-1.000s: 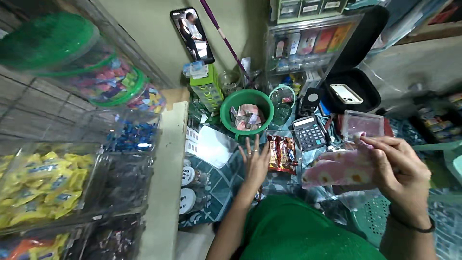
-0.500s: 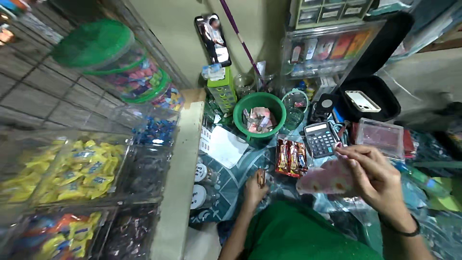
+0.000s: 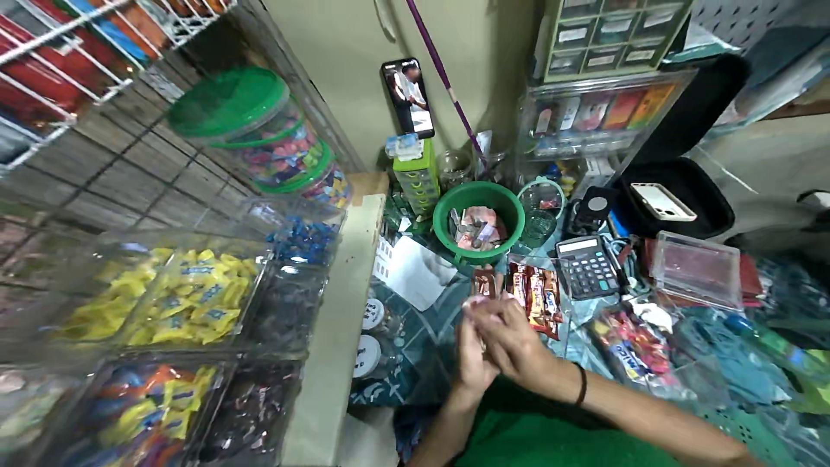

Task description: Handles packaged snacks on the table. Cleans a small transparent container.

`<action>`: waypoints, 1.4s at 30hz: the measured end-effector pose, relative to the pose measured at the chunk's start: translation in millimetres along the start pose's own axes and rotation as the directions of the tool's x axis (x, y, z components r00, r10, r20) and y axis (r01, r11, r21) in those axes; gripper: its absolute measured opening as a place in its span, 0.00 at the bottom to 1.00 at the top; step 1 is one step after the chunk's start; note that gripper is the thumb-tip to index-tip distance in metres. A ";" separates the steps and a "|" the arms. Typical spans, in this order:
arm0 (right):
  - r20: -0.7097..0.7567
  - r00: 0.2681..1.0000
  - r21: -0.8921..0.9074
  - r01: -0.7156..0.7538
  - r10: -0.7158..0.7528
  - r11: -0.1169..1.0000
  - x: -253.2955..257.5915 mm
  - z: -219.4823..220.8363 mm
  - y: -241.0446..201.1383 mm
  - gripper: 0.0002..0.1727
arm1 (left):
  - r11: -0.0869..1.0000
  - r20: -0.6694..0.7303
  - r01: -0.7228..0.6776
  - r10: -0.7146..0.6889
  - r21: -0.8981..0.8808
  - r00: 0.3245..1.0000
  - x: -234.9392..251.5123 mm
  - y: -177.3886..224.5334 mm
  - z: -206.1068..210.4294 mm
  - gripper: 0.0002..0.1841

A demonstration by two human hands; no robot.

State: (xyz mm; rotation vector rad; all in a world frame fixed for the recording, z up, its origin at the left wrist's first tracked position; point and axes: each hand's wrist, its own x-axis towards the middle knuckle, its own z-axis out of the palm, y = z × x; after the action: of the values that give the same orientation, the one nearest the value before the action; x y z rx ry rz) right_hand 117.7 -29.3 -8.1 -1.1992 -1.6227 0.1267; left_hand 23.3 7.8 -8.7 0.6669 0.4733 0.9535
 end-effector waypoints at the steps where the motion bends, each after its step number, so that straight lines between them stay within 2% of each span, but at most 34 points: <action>1: -0.023 0.999 -0.017 -0.039 0.039 0.999 10.9 -5.1 5.4 0.18 | 0.998 0.021 -0.010 0.009 0.058 1.000 -3.2 -4.9 -0.9 0.24; 4: -0.084 0.978 -0.078 -0.197 0.190 0.977 39.9 -16.9 17.3 0.20 | 0.971 0.224 -0.114 0.066 0.208 0.972 -7.9 -12.9 -5.5 0.35; 5: -0.092 0.974 -0.080 -0.213 0.206 0.974 43.3 -16.0 16.9 0.20 | 0.969 0.233 -0.134 0.084 0.209 0.969 -6.1 -12.7 -5.5 0.35; 7: -0.090 0.982 -0.050 -0.172 0.167 0.984 36.5 -7.4 8.9 0.20 | 0.978 0.142 -0.129 0.106 0.164 0.984 -1.6 -9.3 -4.0 0.31; 8: -0.060 0.989 -0.024 -0.138 0.136 0.990 27.2 -2.4 2.1 0.19 | 0.985 0.095 -0.121 0.110 0.126 0.989 1.9 -5.9 -4.4 0.29; 10: 0.035 0.999 0.044 -0.032 0.031 0.998 -0.5 7.5 -7.5 0.19 | 0.994 0.129 -0.101 0.105 -0.037 0.986 9.0 7.4 -10.0 0.29; 12: 0.138 0.986 0.119 0.080 -0.097 0.990 -26.8 11.8 -3.1 0.18 | 0.967 0.006 -0.044 0.047 -0.252 0.999 14.7 22.7 -11.1 0.24; 13: 0.185 0.974 0.170 0.102 -0.134 0.980 -35.5 9.6 2.0 0.18 | 0.938 -0.047 -0.021 0.005 -0.346 0.999 18.3 28.4 -14.5 0.24; 15: 0.250 0.961 0.234 0.060 -0.119 0.970 -41.3 -4.9 12.3 0.17 | 0.883 -0.069 0.000 -0.037 -0.469 0.997 26.5 36.0 -27.3 0.26; 17: 0.205 0.978 0.235 -0.016 -0.034 0.972 -34.0 -26.8 18.2 0.17 | 0.823 -0.025 0.026 -0.049 -0.568 0.999 30.6 40.5 -45.2 0.24; 20: 0.022 0.997 0.215 -0.071 0.067 0.974 -8.0 -57.4 15.8 0.18 | 0.763 0.035 0.018 0.007 -0.646 0.999 34.2 39.1 -62.5 0.18; 22: -0.052 0.996 0.218 -0.063 0.076 0.974 8.9 -70.4 8.0 0.19 | 0.794 0.149 0.001 0.112 -0.607 0.982 36.7 32.2 -67.5 0.22; 24: -0.083 0.995 0.241 -0.031 0.053 0.970 21.4 -74.5 -3.2 0.18 | 0.904 0.198 -0.032 0.128 -0.426 0.972 33.1 25.9 -63.7 0.24; 26: -0.086 0.996 0.297 -0.003 0.030 0.955 31.1 -68.0 -15.8 0.17 | 0.961 0.081 -0.039 0.064 -0.272 0.995 22.9 21.9 -49.6 0.28; 28: -0.077 0.997 0.346 0.015 0.013 0.938 35.4 -49.6 -25.7 0.15 | 0.998 -0.129 -0.055 0.054 -0.011 0.990 13.4 18.7 -31.5 0.17; 29: -0.065 0.998 0.338 0.025 -0.003 0.941 33.5 -36.3 -27.4 0.15 | 0.994 -0.183 -0.060 0.076 0.091 0.980 10.4 17.9 -23.5 0.15; 30: -0.038 0.999 0.296 0.035 -0.025 0.955 28.7 -21.2 -25.9 0.15 | 0.990 -0.170 -0.075 0.094 0.117 0.981 7.9 17.5 -19.6 0.16; 32: 0.051 0.996 0.159 0.060 -0.069 0.985 16.1 5.2 -13.7 0.15 | 0.994 0.012 -0.093 0.094 -0.063 0.995 7.5 14.3 -25.8 0.23; 33: 0.066 0.995 0.106 0.073 -0.080 0.992 14.9 12.0 -7.9 0.15 | 0.991 0.036 -0.074 0.079 -0.115 0.996 6.6 9.4 -32.2 0.24; 34: 0.051 0.996 0.067 0.075 -0.079 0.995 19.0 13.7 -4.1 0.15 | 0.995 -0.029 -0.048 0.046 -0.093 0.999 4.1 6.0 -31.8 0.22; 36: 0.000 1.000 0.017 0.029 -0.029 0.999 40.6 5.9 -2.1 0.16 | 0.999 -0.026 -0.039 0.039 0.004 0.999 -4.8 11.4 -15.3 0.22; 38: -0.054 0.998 -0.047 -0.042 0.039 0.998 62.9 -3.0 -1.3 0.17 | 0.989 0.048 -0.132 0.129 0.072 0.991 -12.9 11.2 -5.2 0.23; 40: -0.105 0.992 -0.073 -0.073 0.065 0.995 75.9 -5.1 0.4 0.18 | 0.967 0.119 -0.224 0.210 0.122 0.970 -12.1 8.1 -2.7 0.30; 42: -0.098 0.994 -0.051 -0.062 0.057 0.997 67.2 4.5 -3.0 0.17 | 0.951 0.040 -0.277 0.274 0.142 0.961 -8.4 7.7 -1.5 0.24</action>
State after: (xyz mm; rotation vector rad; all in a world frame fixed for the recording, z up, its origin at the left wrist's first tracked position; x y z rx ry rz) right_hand 116.9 21.1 36.7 -1.2769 -1.5156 0.0622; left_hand 13.6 4.2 -3.7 0.8910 0.4419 1.1817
